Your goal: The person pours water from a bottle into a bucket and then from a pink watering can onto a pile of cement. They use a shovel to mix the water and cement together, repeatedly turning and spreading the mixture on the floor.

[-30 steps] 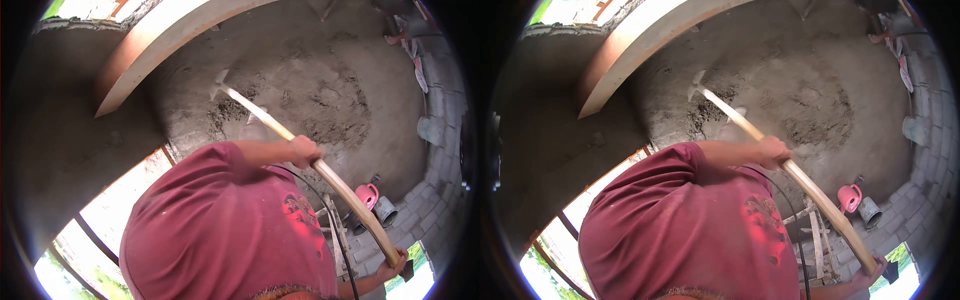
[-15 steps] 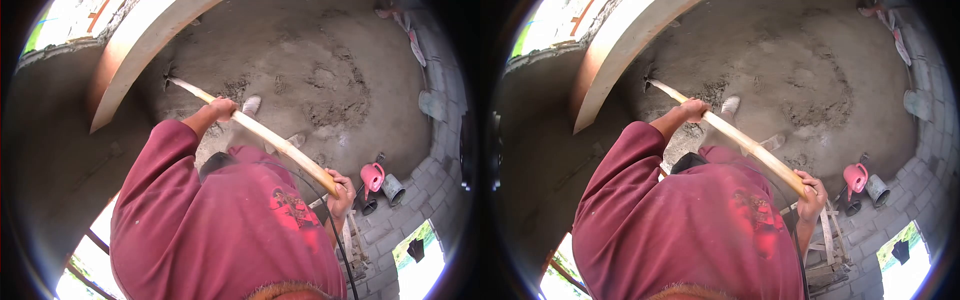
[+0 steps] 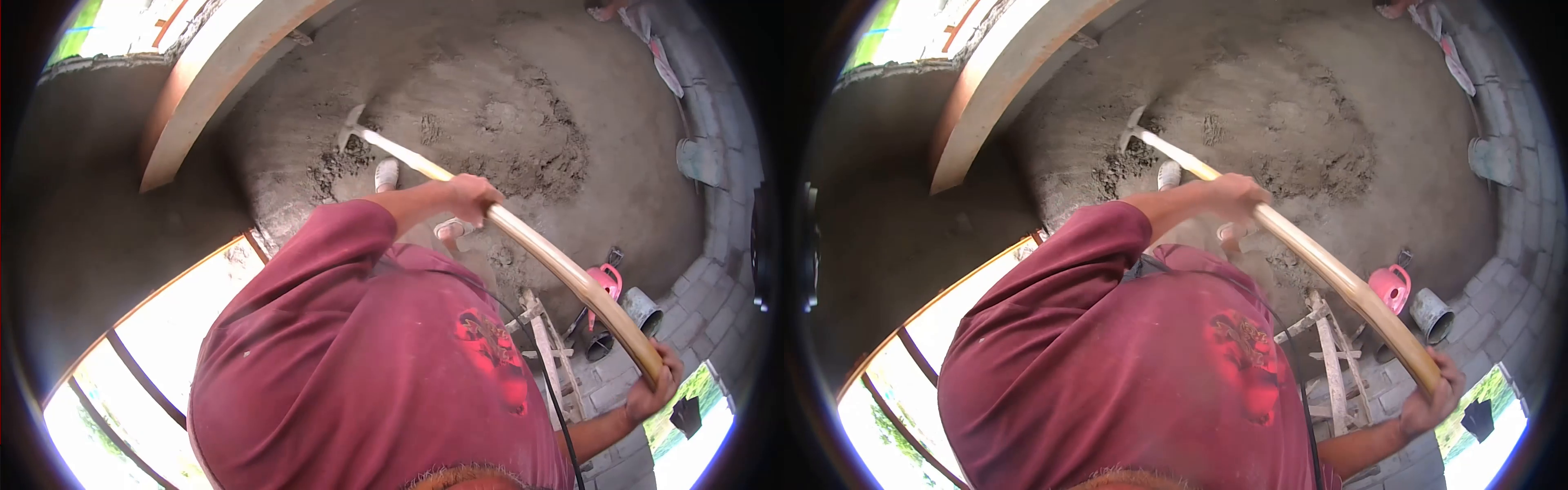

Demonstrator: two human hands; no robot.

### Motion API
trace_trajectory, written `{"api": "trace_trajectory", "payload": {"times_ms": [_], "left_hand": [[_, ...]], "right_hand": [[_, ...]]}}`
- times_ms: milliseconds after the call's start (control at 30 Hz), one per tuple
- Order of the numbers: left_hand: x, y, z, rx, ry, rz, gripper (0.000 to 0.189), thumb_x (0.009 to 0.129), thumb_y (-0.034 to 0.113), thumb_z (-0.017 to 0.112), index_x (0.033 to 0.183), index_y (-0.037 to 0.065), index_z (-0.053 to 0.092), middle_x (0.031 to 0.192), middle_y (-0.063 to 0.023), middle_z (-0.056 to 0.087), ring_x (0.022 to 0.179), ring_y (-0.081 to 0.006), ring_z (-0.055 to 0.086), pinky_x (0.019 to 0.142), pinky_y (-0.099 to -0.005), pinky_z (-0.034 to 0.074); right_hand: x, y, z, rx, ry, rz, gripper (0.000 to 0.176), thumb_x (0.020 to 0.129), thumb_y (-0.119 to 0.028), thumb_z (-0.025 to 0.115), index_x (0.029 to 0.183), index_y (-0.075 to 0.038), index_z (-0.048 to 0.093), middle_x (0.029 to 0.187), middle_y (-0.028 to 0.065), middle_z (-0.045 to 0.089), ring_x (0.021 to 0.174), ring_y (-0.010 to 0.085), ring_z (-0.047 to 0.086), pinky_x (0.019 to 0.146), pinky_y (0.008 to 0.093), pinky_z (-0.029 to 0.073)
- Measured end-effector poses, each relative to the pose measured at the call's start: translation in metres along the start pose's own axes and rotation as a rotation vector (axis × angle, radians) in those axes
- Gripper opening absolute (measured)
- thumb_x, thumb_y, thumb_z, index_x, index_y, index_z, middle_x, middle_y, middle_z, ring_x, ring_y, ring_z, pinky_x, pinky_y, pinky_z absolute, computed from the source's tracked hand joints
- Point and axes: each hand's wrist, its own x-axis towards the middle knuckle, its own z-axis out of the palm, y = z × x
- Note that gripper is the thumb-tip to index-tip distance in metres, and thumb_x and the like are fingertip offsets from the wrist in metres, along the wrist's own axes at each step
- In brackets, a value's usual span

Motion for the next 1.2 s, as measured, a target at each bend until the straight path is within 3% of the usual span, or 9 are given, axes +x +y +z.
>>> {"api": "trace_trajectory", "payload": {"times_ms": [67, 200, 400, 567, 633, 767, 967, 1067, 1200], "left_hand": [[0.030, 0.041, 0.005, -0.064, -0.093, -0.005, 0.031, 0.070, 0.019, 0.078, 0.099, 0.017, 0.069, 0.088, -0.0073, 0.072, 0.089, -0.0295, 0.070, 0.078, -0.0422, 0.054], [0.065, 0.093, 0.018, -0.070, 0.053, 0.195, 0.029, 0.068, 0.021, 0.080, 0.095, 0.020, 0.068, 0.086, -0.0023, 0.072, 0.088, -0.0266, 0.071, 0.077, -0.0409, 0.055], [0.062, 0.161, 0.006, -0.094, 0.041, 0.190, 0.030, 0.067, 0.026, 0.079, 0.095, 0.020, 0.069, 0.088, -0.0058, 0.072, 0.091, -0.0305, 0.071, 0.079, -0.0437, 0.055], [0.009, 0.154, -0.013, -0.078, -0.016, 0.150, 0.032, 0.068, 0.027, 0.079, 0.098, 0.020, 0.071, 0.091, -0.0081, 0.073, 0.092, -0.0322, 0.071, 0.079, -0.0447, 0.055], [-0.019, 0.130, -0.014, -0.058, 0.006, 0.085, 0.032, 0.069, 0.028, 0.079, 0.099, 0.020, 0.071, 0.091, -0.0083, 0.073, 0.092, -0.0323, 0.071, 0.079, -0.0449, 0.055], [-0.099, 0.023, -0.002, -0.046, 0.158, -0.160, 0.026, 0.075, 0.026, 0.075, 0.098, 0.015, 0.070, 0.085, -0.0129, 0.072, 0.086, -0.0345, 0.072, 0.076, -0.0464, 0.055], [-0.223, -0.157, 0.019, -0.030, 0.152, -0.401, 0.027, 0.068, 0.007, 0.071, 0.095, 0.009, 0.069, 0.087, -0.0162, 0.072, 0.089, -0.0363, 0.070, 0.079, -0.0489, 0.053], [-0.248, -0.190, 0.040, -0.039, 0.114, -0.474, 0.038, 0.064, 0.010, 0.079, 0.101, 0.010, 0.069, 0.092, -0.0162, 0.072, 0.094, -0.0382, 0.069, 0.081, -0.0479, 0.053], [-0.212, -0.174, 0.068, -0.036, 0.196, -0.431, 0.038, 0.064, 0.010, 0.077, 0.101, 0.010, 0.068, 0.095, -0.0158, 0.072, 0.096, -0.0384, 0.068, 0.082, -0.0482, 0.053]], "right_hand": [[-0.010, -0.015, -0.056, -0.030, 0.147, -0.034, 0.028, 0.099, -0.021, 0.049, 0.106, 0.006, 0.053, 0.110, 0.0286, 0.060, 0.109, 0.0408, 0.062, 0.102, 0.0508, 0.046], [-0.017, -0.073, -0.122, -0.269, 0.169, -0.133, 0.029, 0.103, -0.018, 0.044, 0.113, 0.006, 0.056, 0.111, 0.0236, 0.064, 0.113, 0.0360, 0.062, 0.105, 0.0488, 0.044], [-0.001, -0.114, -0.290, -0.377, 0.274, -0.192, 0.038, 0.099, -0.028, 0.051, 0.118, 0.004, 0.057, 0.113, 0.0207, 0.065, 0.113, 0.0325, 0.062, 0.104, 0.0475, 0.046], [0.011, -0.098, -0.291, -0.313, 0.248, -0.172, 0.040, 0.100, -0.029, 0.050, 0.121, 0.004, 0.057, 0.114, 0.0199, 0.065, 0.112, 0.0320, 0.061, 0.104, 0.0468, 0.046], [0.014, -0.069, -0.269, -0.245, 0.181, -0.127, 0.040, 0.100, -0.029, 0.050, 0.122, 0.004, 0.057, 0.115, 0.0195, 0.065, 0.112, 0.0317, 0.061, 0.105, 0.0460, 0.045], [0.036, 0.017, -0.039, 0.247, -0.094, 0.009, 0.044, 0.095, -0.026, 0.054, 0.128, 0.003, 0.055, 0.117, 0.0202, 0.063, 0.113, 0.0319, 0.060, 0.107, 0.0453, 0.043], [0.024, 0.059, 0.242, 0.426, -0.363, 0.248, 0.042, 0.083, -0.020, 0.066, 0.117, 0.001, 0.056, 0.112, 0.0199, 0.065, 0.115, 0.0379, 0.061, 0.110, 0.0512, 0.039], [0.006, 0.081, 0.275, 0.534, -0.439, 0.315, 0.031, 0.079, -0.010, 0.067, 0.107, 0.000, 0.059, 0.107, 0.0184, 0.066, 0.116, 0.0390, 0.060, 0.112, 0.0557, 0.038], [0.022, 0.101, 0.234, 0.597, -0.432, 0.292, 0.021, 0.075, -0.002, 0.065, 0.096, -0.002, 0.061, 0.103, 0.0151, 0.066, 0.116, 0.0382, 0.060, 0.115, 0.0624, 0.034]]}}
